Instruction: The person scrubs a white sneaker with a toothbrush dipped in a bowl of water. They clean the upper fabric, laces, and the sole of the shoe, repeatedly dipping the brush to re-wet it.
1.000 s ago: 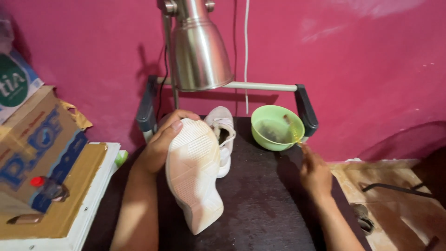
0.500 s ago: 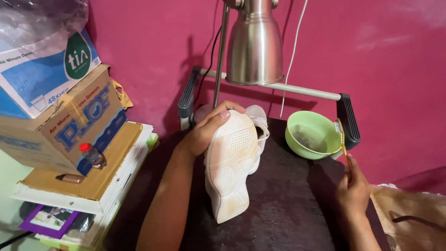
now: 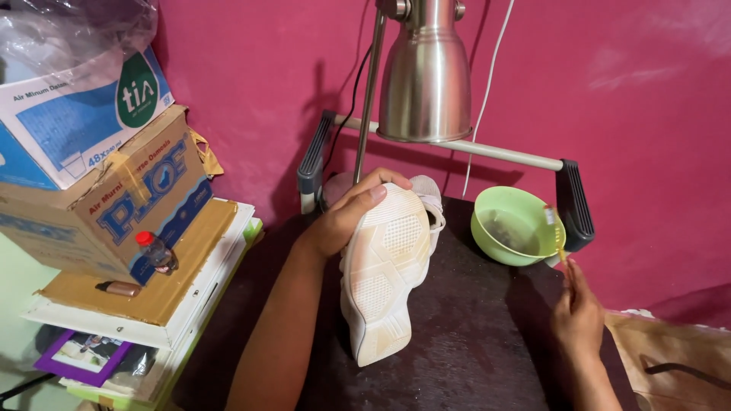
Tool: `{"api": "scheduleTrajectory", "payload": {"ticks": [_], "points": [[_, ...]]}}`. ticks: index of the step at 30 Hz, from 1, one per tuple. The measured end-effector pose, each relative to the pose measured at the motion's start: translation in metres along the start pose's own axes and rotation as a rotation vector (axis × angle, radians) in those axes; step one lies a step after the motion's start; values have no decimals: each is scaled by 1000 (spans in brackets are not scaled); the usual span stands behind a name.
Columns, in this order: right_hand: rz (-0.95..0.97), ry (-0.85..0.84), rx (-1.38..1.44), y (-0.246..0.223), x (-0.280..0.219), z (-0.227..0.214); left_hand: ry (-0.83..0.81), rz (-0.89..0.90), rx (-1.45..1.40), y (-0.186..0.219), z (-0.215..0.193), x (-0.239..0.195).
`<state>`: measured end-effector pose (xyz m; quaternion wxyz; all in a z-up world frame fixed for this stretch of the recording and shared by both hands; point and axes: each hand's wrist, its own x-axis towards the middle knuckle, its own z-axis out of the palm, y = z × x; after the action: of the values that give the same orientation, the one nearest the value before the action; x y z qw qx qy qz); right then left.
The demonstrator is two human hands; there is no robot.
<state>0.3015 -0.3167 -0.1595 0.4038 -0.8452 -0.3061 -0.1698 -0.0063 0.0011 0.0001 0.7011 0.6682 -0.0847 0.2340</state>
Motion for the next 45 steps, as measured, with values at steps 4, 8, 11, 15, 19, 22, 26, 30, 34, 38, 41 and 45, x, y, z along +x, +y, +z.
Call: {"api": "scheduleTrajectory", "payload": {"ticks": [4, 8, 11, 15, 19, 22, 26, 30, 34, 38, 41, 45], "points": [[176, -72, 81, 6, 1, 3, -98, 25, -19, 1, -2, 0], [119, -108, 671, 28, 3, 15, -153, -13, -172, 5, 1, -2], [109, -222, 882, 4, 1, -1, -168, 26, -135, 2, -1, 0], [79, -295, 833, -28, -19, -17, -108, 27, -217, -10, -6, 2], [-261, -314, 448, -63, -46, -23, -38, -33, -227, -11, -8, 2], [-525, -376, 367, -86, -57, -10, -70, -18, -243, -7, -6, 2], [-686, -409, 355, -113, -51, 1, -64, -9, -243, -10, -6, 3], [-904, -286, 251, -134, -31, 1, -101, 4, -225, -5, -5, 2], [-1009, -195, 144, -135, -24, 6, -98, 7, -203, -4, -6, 0], [-1019, -354, 185, -113, -33, 13, -32, -26, -194, -11, -13, 3], [-932, -452, 225, -107, -33, 9, -45, -8, -177, -16, -17, 6], [-906, -311, 252, -123, -23, 1, -81, -12, -234, -13, -13, 4]]}}
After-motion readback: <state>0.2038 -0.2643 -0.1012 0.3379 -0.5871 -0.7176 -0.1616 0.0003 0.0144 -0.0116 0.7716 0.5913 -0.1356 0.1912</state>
